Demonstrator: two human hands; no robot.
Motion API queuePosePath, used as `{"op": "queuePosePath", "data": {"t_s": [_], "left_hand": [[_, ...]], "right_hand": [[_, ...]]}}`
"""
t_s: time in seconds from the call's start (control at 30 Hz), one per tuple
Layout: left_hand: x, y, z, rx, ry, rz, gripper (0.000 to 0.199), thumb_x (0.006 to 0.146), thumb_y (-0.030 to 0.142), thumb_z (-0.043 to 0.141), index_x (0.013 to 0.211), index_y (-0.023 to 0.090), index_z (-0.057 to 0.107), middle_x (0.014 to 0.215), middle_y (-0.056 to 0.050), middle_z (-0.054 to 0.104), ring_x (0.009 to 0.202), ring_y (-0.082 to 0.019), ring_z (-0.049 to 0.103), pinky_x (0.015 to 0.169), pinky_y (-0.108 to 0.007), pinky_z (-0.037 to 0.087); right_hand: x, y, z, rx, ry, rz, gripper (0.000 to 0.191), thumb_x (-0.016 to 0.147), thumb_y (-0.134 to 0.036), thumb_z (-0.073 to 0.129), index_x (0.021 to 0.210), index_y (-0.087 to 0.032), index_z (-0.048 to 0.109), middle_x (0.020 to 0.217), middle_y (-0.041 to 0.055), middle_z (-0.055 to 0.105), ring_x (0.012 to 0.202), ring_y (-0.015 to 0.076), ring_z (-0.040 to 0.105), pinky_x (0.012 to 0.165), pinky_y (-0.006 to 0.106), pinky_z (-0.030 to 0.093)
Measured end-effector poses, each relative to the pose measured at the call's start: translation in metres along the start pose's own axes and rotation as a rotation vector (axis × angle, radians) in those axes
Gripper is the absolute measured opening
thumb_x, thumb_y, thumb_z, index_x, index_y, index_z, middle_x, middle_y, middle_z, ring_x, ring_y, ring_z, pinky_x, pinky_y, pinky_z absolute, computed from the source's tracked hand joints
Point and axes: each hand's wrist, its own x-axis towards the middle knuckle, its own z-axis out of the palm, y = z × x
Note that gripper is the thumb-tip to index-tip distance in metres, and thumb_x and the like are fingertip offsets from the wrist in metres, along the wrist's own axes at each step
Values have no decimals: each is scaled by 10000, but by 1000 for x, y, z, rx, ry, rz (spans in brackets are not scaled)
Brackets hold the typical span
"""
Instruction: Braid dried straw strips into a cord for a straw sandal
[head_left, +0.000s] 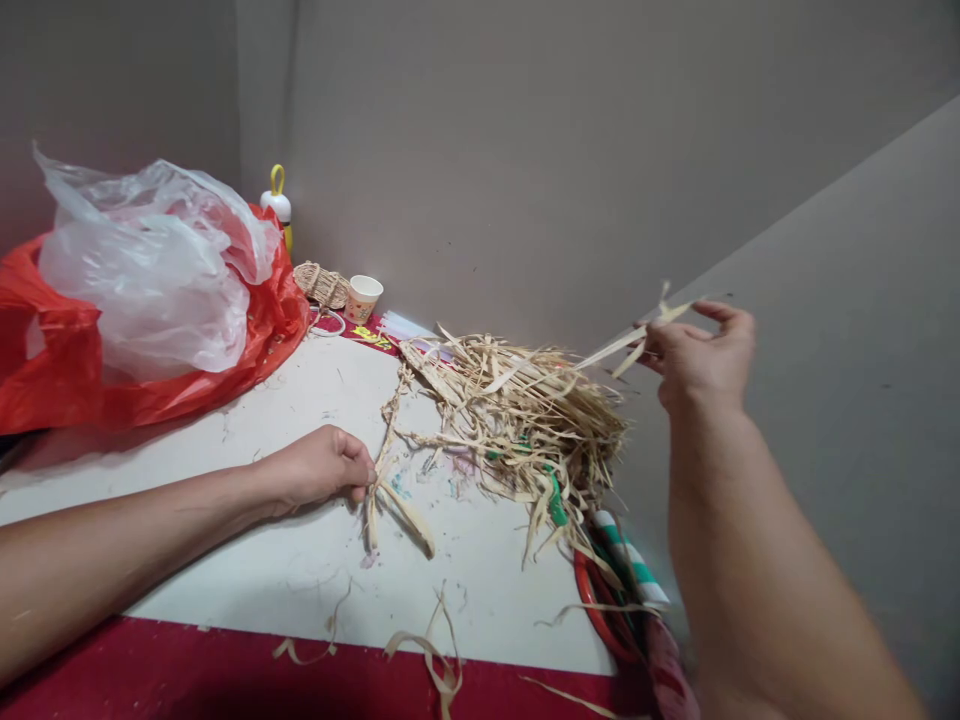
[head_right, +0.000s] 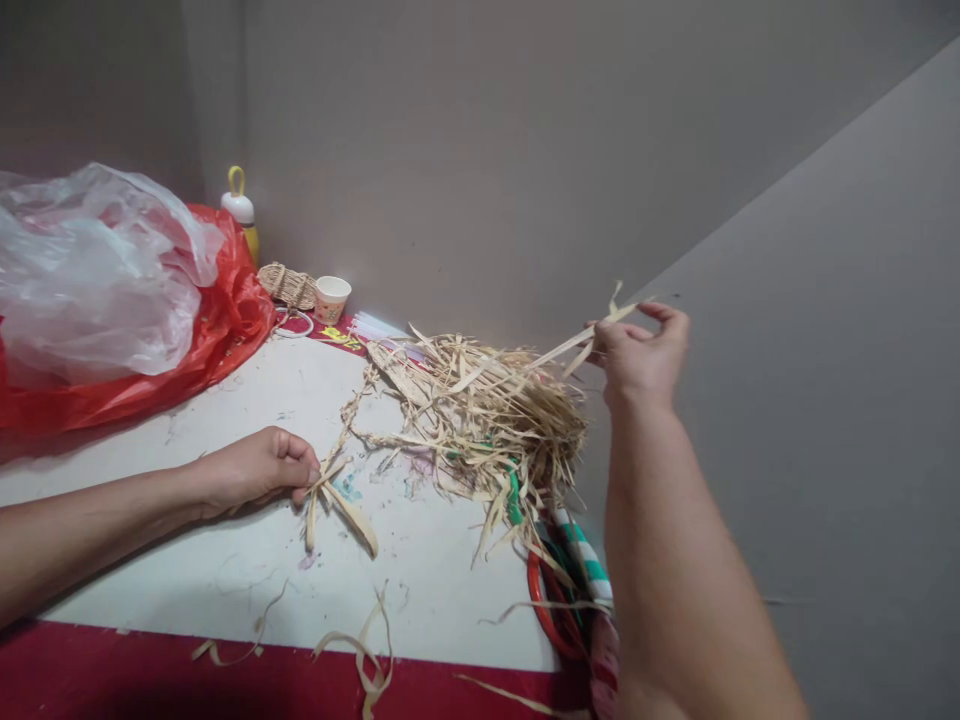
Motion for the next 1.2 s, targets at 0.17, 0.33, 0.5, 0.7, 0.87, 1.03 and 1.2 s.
{"op": "queuePosePath", "data": {"t_s": [0.17, 0.33, 0.5, 0.7, 0.87, 1.03, 1.2], "left_hand": [[-2, 1, 1, 8, 10, -20, 82, 688, 135, 536, 621, 121, 581, 475, 24, 574, 333, -18, 300, 393, -178, 226], [-3, 1, 0, -1, 16, -13, 87, 685, 134, 543, 611, 119, 586, 478, 19, 576, 337, -19, 304, 392, -179, 224], [-2, 1, 0, -4, 14, -8, 75, 682, 141, 552, 628, 120, 599, 478, 14, 580, 336, -25, 313, 389, -184, 231], [-1, 0, 0, -2, 16, -13, 76, 689, 144, 557, 633, 121, 603, 483, 8, 588, 344, -30, 329, 382, -183, 225], [-1, 1, 0, -11, 13, -13, 75, 697, 141, 557, 642, 119, 603, 483, 11, 586, 339, -25, 309, 374, -182, 206], [-1, 2, 1, -17, 10, -22, 70, 691, 152, 568, 640, 120, 604, 476, 11, 580, 349, -33, 340, 388, -183, 237], [0, 1, 0, -18, 6, -16, 70, 691, 138, 553, 640, 120, 599, 479, 14, 580, 339, -26, 330, 394, -180, 249]], "right_hand": [[-23, -18, 1, 382, -161, 273, 340, 671, -64, 596, 990, -154, 519, 781, 81, 643, 507, 86, 518, 538, 272, 420], [-90, -18, 17, 341, -764, 393, 172, 641, -244, 701, 774, -177, 616, 592, 1, 579, 454, 91, 469, 468, 244, 387], [-150, -15, 32, 57, -1195, 229, 268, 739, -416, 612, 650, -163, 611, 507, -26, 517, 445, 84, 429, 455, 215, 351], [-158, -17, 36, -236, -1182, -41, 259, 789, -345, 511, 726, -152, 671, 611, 25, 634, 519, 125, 519, 496, 232, 382], [-154, -15, 40, -232, -808, -176, 217, 753, -340, 556, 736, -159, 674, 710, 53, 679, 631, 173, 586, 599, 269, 429], [-155, -24, 55, -354, -776, -232, 303, 761, -425, 541, 634, -164, 629, 571, 29, 607, 516, 141, 504, 508, 248, 342], [-159, -25, 80, -675, -910, -222, 341, 741, -483, 531, 623, -195, 670, 574, 50, 624, 515, 157, 505, 480, 260, 281]]}}
